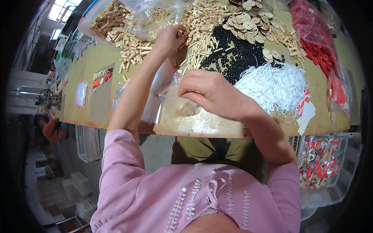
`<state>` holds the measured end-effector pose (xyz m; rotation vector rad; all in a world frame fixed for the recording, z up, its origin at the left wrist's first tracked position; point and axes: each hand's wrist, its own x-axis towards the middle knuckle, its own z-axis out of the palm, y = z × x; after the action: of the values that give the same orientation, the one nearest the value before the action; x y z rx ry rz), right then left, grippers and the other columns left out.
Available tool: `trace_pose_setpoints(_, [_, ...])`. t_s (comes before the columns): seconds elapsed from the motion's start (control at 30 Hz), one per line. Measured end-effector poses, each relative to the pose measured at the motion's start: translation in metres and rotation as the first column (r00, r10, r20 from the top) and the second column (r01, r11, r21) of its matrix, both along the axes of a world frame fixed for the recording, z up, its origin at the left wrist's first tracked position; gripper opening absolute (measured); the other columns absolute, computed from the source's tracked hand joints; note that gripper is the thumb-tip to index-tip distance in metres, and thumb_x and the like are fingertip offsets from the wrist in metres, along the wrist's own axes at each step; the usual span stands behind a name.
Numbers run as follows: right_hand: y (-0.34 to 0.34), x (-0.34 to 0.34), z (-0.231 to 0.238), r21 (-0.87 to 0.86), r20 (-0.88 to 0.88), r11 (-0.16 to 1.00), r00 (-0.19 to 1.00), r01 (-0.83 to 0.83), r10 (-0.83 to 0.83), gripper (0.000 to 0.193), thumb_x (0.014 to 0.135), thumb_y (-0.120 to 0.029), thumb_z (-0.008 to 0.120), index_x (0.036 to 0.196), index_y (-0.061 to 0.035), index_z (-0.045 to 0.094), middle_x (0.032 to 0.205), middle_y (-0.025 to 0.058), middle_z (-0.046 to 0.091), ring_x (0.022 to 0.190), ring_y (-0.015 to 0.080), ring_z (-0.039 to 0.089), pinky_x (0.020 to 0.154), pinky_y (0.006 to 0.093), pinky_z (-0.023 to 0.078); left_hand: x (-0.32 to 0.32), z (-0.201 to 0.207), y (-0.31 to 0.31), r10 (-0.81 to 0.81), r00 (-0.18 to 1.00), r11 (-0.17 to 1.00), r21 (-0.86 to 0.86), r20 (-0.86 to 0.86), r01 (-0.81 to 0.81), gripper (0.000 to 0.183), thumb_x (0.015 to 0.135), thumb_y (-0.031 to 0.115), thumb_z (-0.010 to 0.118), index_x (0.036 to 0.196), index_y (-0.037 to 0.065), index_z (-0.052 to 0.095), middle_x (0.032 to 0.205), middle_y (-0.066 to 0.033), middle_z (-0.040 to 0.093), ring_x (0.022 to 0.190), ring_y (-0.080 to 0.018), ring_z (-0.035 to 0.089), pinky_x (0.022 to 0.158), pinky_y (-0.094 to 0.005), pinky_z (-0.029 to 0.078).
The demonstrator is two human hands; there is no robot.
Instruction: The person assembles small craft kits by placing wooden pieces, white string, and a red flag into clear plastic bags. The person repeatedly picks items from piles on the table, inserts them into bags, and sets the filled bags aside.
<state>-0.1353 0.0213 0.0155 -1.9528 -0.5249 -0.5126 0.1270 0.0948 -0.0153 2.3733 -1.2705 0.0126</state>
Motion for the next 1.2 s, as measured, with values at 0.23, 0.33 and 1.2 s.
trace_pose_setpoints(0.23, [-0.001,0.006,-0.005,0.028,0.027,0.987,0.987,0.159,-0.160,0.007,0.087,-0.005,0.068,0.093,-0.0020,0.067,0.094,0.0144,0.062,0.087,0.0334,0.065,0.078,0.0395,0.054,-0.022,0.039,0.065,-0.278,0.624,0.880,-0.454,-0.731,-0.139,0.025,0.093,0.011,0.075,0.115,0.001,0.071,0.098,-0.0037,0.073,0.086,-0.0096,0.066,0.077,-0.0236,0.053])
trace_pose_setpoints(0.33, [-0.006,0.004,-0.005,-0.009,-0.017,0.986,0.986,0.165,-0.165,0.007,0.089,-0.002,0.067,0.095,-0.0025,0.066,0.101,0.0117,0.064,0.098,0.0293,0.065,0.085,0.0367,0.052,-0.067,0.073,0.092,-0.379,0.621,0.879,-0.476,-0.686,0.010,0.023,0.092,0.006,0.074,0.115,0.001,0.070,0.102,-0.0046,0.073,0.090,-0.0095,0.067,0.082,-0.0248,0.055])
trace_pose_setpoints(1.2, [0.003,-0.001,-0.004,-0.001,-0.046,0.999,0.998,-0.051,0.051,0.008,0.090,-0.003,0.068,0.097,-0.0007,0.067,0.114,0.0130,0.065,0.101,0.0287,0.066,0.087,0.0360,0.054,0.013,-0.016,0.023,0.168,0.936,0.979,0.164,-0.309,-0.121,0.034,0.087,0.033,0.082,0.089,-0.001,0.074,0.074,-0.0046,0.072,0.065,-0.0115,0.063,0.059,-0.0303,0.051])
